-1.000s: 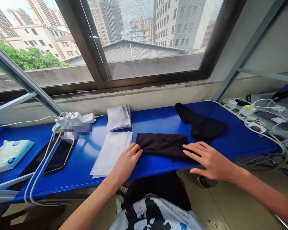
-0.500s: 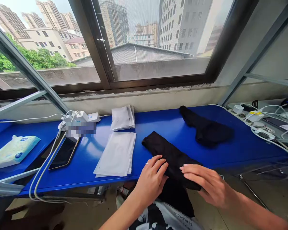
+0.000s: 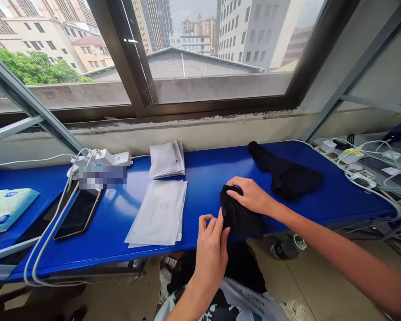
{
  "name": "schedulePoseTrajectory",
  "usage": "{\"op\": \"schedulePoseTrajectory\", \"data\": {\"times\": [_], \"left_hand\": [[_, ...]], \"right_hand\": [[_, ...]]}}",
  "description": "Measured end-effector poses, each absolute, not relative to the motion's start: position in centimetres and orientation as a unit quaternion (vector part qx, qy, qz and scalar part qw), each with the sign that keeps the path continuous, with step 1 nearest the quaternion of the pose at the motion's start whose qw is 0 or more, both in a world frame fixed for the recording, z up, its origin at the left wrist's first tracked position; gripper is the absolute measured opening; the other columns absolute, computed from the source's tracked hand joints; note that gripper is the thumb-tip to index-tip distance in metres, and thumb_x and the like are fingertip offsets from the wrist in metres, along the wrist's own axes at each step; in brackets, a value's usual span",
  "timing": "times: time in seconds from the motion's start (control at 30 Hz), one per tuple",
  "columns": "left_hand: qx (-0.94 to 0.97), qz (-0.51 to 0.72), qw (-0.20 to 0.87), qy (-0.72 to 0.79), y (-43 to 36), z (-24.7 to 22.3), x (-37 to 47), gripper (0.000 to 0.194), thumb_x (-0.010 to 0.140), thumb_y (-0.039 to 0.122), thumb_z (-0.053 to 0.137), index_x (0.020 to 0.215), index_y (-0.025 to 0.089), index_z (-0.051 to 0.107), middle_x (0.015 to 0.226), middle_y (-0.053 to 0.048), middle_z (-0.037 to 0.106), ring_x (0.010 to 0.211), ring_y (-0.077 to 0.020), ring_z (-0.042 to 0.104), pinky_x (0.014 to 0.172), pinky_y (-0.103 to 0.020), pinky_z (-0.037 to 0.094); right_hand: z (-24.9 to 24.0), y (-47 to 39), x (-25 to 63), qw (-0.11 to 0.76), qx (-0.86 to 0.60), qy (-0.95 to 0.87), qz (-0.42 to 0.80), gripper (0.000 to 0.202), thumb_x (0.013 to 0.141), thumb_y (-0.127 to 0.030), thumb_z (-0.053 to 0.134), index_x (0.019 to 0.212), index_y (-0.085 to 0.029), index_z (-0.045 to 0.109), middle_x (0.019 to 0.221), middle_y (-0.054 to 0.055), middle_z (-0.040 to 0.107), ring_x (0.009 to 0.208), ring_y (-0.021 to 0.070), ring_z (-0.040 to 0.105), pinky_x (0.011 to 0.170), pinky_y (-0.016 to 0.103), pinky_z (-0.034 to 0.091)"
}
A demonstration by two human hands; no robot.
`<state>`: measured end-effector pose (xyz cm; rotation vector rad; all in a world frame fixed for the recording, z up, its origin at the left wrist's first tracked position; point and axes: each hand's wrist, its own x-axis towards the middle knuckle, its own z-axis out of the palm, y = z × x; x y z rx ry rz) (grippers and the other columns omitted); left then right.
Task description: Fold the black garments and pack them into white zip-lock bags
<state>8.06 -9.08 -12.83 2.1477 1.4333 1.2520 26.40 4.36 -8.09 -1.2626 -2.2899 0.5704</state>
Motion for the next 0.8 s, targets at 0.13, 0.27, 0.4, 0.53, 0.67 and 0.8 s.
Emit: {"op": "schedulePoseTrajectory", "data": {"times": [0.13,0.27,0.4,0.53,0.67,0.8], "left_hand": [[0.736,0.440,0.130,0.498,-9.0,-13.0,7.6,0.045,0.104,0.010,0.041,0.146,0.021,0.054,0.108,-0.012,0.070,0.104,-0.0261,0.064,0.085,-0.039,0.059],[0.727,0.423,0.143,0.522,-9.0,-12.7,7.0,0.035,0.104,0.014,0.045,0.135,0.020,0.061,0.113,-0.013,0.067,0.103,-0.0237,0.069,0.084,-0.035,0.060],[0.725,0.412,0.132,0.537,-8.9,-12.4,6.0,0.039,0.105,0.016,0.046,0.141,0.022,0.058,0.117,-0.012,0.069,0.106,-0.0235,0.071,0.087,-0.035,0.061],[0.743,0.409,0.119,0.516,-8.7,-12.3,5.1,0.047,0.101,0.006,0.037,0.135,0.023,0.064,0.120,-0.011,0.072,0.113,-0.0230,0.071,0.096,-0.038,0.060],[0.724,0.404,0.173,0.532,-8.4,-11.5,4.9,0.029,0.103,0.020,0.050,0.125,0.021,0.068,0.113,-0.010,0.073,0.100,-0.0218,0.072,0.087,-0.037,0.062],[0.698,0.399,0.238,0.544,-7.8,-10.6,4.9,0.011,0.094,0.025,0.065,0.100,0.018,0.072,0.093,-0.005,0.070,0.083,-0.0180,0.068,0.074,-0.030,0.060]], "right_hand": [[-8.1,3.9,28.0,0.199,-0.479,-0.805,0.287,0.013,0.086,-0.029,0.065,0.094,-0.020,0.068,0.102,0.008,0.074,0.089,0.0219,0.068,0.080,0.034,0.054],[-7.1,4.1,28.3,0.172,-0.430,-0.800,0.380,0.044,0.081,-0.025,0.069,0.125,-0.024,0.068,0.112,0.006,0.071,0.082,0.0162,0.064,0.073,0.029,0.053],[-7.4,4.3,28.4,0.167,-0.405,-0.808,0.395,0.028,0.084,-0.036,0.070,0.106,-0.024,0.081,0.106,0.007,0.068,0.083,0.0165,0.061,0.074,0.029,0.051],[-8.6,4.1,28.9,0.197,-0.420,-0.772,0.433,0.034,0.076,-0.050,0.080,0.089,-0.018,0.077,0.109,0.008,0.067,0.080,0.0157,0.061,0.073,0.030,0.050],[-8.8,3.6,29.0,0.186,-0.411,-0.788,0.419,0.035,0.074,-0.050,0.082,0.081,-0.018,0.069,0.103,0.006,0.067,0.075,0.0142,0.058,0.066,0.027,0.047],[-7.9,3.5,28.9,0.166,-0.416,-0.799,0.401,0.033,0.075,-0.047,0.081,0.084,-0.018,0.068,0.106,0.007,0.070,0.084,0.0178,0.062,0.070,0.028,0.049]]}}
